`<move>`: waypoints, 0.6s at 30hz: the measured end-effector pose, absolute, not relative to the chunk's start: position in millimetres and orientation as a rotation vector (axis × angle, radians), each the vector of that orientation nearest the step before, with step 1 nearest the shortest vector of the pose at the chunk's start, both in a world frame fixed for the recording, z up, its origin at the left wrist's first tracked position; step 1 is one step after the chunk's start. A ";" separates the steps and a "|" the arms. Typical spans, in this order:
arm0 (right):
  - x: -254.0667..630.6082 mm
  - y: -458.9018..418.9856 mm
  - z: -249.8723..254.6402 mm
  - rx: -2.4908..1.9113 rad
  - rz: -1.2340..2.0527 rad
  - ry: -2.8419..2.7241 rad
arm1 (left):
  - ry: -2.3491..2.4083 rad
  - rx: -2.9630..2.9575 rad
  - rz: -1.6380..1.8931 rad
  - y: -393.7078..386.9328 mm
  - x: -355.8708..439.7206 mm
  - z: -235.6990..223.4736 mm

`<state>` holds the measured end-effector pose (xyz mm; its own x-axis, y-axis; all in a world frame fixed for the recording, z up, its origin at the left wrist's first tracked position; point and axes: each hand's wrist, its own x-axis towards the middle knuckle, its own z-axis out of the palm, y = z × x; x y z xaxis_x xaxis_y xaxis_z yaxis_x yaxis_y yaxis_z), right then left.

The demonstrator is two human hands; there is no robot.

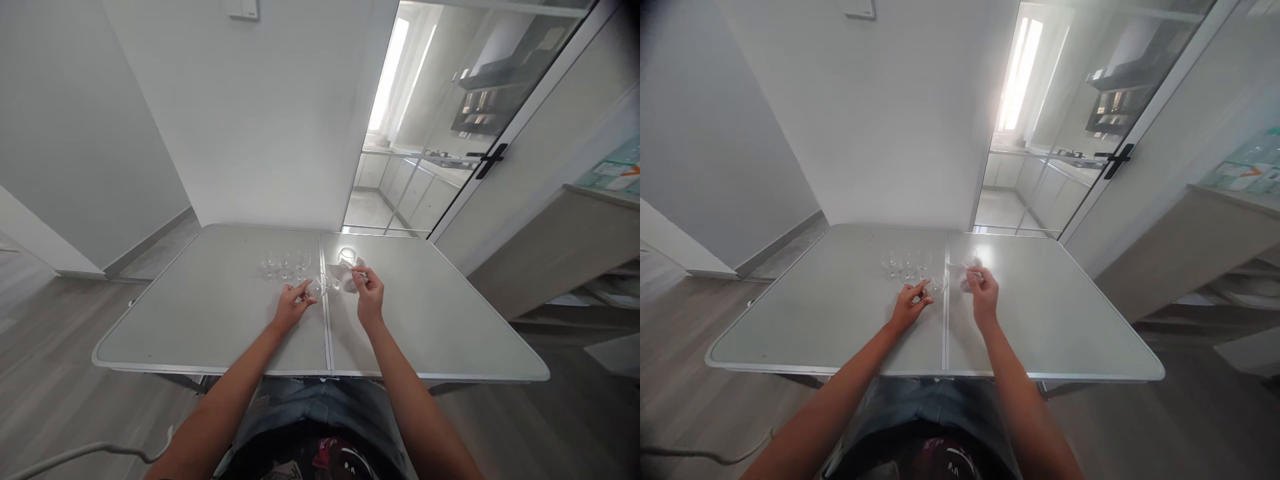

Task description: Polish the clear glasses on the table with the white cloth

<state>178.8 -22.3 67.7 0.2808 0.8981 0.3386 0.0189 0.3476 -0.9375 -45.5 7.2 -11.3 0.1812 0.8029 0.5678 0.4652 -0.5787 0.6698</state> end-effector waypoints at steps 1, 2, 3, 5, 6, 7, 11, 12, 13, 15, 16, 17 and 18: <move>178.3 -20.6 67.7 -1.068 0.743 -1.045 | 1.203 2.078 1.362 7.4 -45.3 -11.2; 177.3 -19.4 67.5 -1.071 0.763 -0.991 | 1.197 2.038 1.360 7.4 -45.2 -11.2; 175.7 -18.7 66.9 -1.056 0.820 -0.955 | 1.179 2.003 1.348 7.2 -45.0 -11.4; 170.9 -18.7 64.7 -0.995 0.989 -0.886 | 1.118 1.941 1.300 6.5 -44.6 -12.1; 167.6 -19.4 63.1 -0.965 1.068 -0.838 | 1.087 1.910 1.270 6.0 -44.4 -12.6; 164.0 -20.3 61.0 -0.938 1.135 -0.788 | 1.064 1.880 1.239 5.5 -44.2 -13.0; 147.4 -24.1 50.4 -0.843 1.352 -0.712 | 1.049 1.811 1.167 3.6 -43.6 -12.4; 143.2 -24.3 47.6 -0.804 1.397 -0.713 | 1.056 1.812 1.167 3.2 -43.5 -11.4; 139.2 -23.9 45.0 -0.766 1.427 -0.704 | 1.061 1.816 1.167 2.9 -43.4 -10.3; 132.9 -21.5 40.2 -0.704 1.439 -0.661 | 1.069 1.821 1.173 2.1 -43.4 -7.9; 130.9 -19.8 38.1 -0.686 1.430 -0.641 | 1.069 1.821 1.173 1.8 -43.4 -7.1; 130.2 -18.1 36.2 -0.684 1.412 -0.627 | 1.067 1.823 1.172 1.6 -43.6 -6.6; 130.7 -16.6 34.4 -0.699 1.379 -0.619 | 1.062 1.827 1.171 1.4 -43.8 -6.6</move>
